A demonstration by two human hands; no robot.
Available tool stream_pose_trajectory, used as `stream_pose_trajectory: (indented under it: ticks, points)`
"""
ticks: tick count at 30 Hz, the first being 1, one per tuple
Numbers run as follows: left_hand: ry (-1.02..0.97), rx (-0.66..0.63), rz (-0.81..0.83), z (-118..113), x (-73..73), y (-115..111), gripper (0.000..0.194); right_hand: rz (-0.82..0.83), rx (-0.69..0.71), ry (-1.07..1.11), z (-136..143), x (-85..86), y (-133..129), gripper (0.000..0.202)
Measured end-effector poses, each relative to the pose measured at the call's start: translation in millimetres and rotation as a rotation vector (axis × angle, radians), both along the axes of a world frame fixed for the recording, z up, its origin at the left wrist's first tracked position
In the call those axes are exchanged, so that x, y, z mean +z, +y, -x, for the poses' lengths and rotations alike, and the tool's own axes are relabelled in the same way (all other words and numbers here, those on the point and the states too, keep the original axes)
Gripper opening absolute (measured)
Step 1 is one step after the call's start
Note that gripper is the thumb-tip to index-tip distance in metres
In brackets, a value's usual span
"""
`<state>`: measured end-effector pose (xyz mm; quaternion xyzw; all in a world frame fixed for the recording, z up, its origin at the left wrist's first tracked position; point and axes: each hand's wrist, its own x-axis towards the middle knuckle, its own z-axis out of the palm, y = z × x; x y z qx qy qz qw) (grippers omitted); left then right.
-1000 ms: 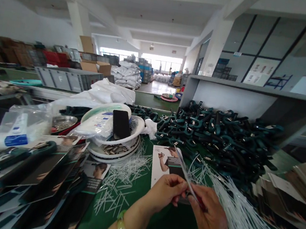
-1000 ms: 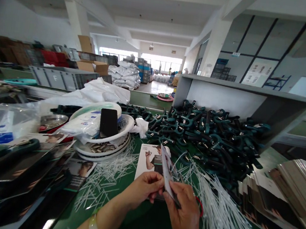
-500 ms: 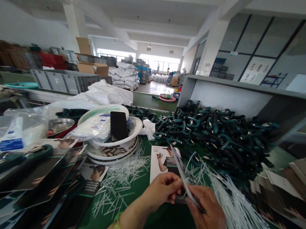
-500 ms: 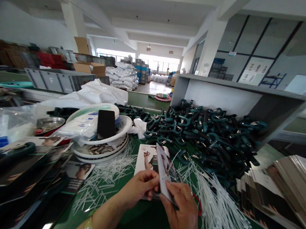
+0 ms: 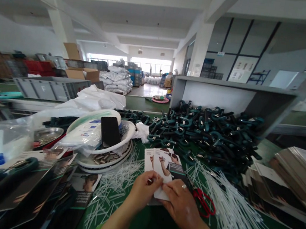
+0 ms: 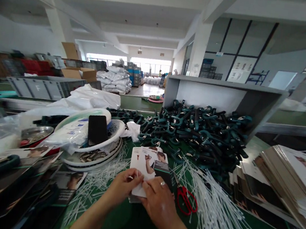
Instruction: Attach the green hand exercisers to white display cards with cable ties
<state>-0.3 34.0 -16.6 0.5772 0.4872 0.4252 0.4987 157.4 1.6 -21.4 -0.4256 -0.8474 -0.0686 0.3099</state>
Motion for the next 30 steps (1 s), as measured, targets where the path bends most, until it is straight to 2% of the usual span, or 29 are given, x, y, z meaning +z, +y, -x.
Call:
stream_pose_trajectory:
  ticks: [3,5,8,10,11,13,15,17,20,25,28,30]
  points:
    - [0.125,0.242,-0.177,8.1,-8.7,11.3,0.023,0.004,-0.047,0.015,7.2,-3.5,13.6,0.022]
    - [0.178,0.363,-0.205,12.6,-15.5,15.1,0.025,0.045,-0.120,0.058,9.8,-7.2,19.7,0.024]
    - [0.187,0.402,-0.145,15.0,-28.0,14.6,0.036,0.148,-0.098,0.096,0.8,-9.3,27.0,0.040]
    - [0.208,0.378,-0.164,12.9,-36.6,12.3,0.054,0.174,-0.070,0.077,-21.8,-4.8,37.9,0.043]
    - [0.242,0.358,-0.189,11.1,-40.7,11.4,0.061,0.172,-0.114,0.050,-38.7,-0.5,46.6,0.037]
    - [0.347,0.305,-0.234,6.8,-48.1,11.0,0.061,0.102,-0.439,-0.060,-80.5,10.5,70.0,0.028]
    - [0.440,0.268,-0.255,2.8,-54.6,12.2,0.050,0.214,-0.747,-0.349,-124.4,21.4,96.6,0.031]
    - [0.477,0.275,-0.284,0.3,-60.1,13.9,0.044,0.306,-0.824,-0.424,-160.4,28.5,119.1,0.028]
    - [0.483,0.309,-0.357,0.4,-65.9,14.5,0.045,0.390,-0.807,-0.489,-192.3,30.2,136.9,0.025]
    - [0.505,0.304,-0.356,5.7,-67.1,11.0,0.035,0.407,-0.653,-0.517,-214.3,25.9,134.7,0.026]
    - [0.496,0.304,-0.373,5.9,-64.6,9.8,0.032,0.278,-0.580,-0.391,-210.2,32.1,126.1,0.034]
    - [0.466,0.270,-0.375,5.1,-62.9,9.1,0.031,0.168,-0.529,-0.205,-191.8,41.8,120.3,0.034]
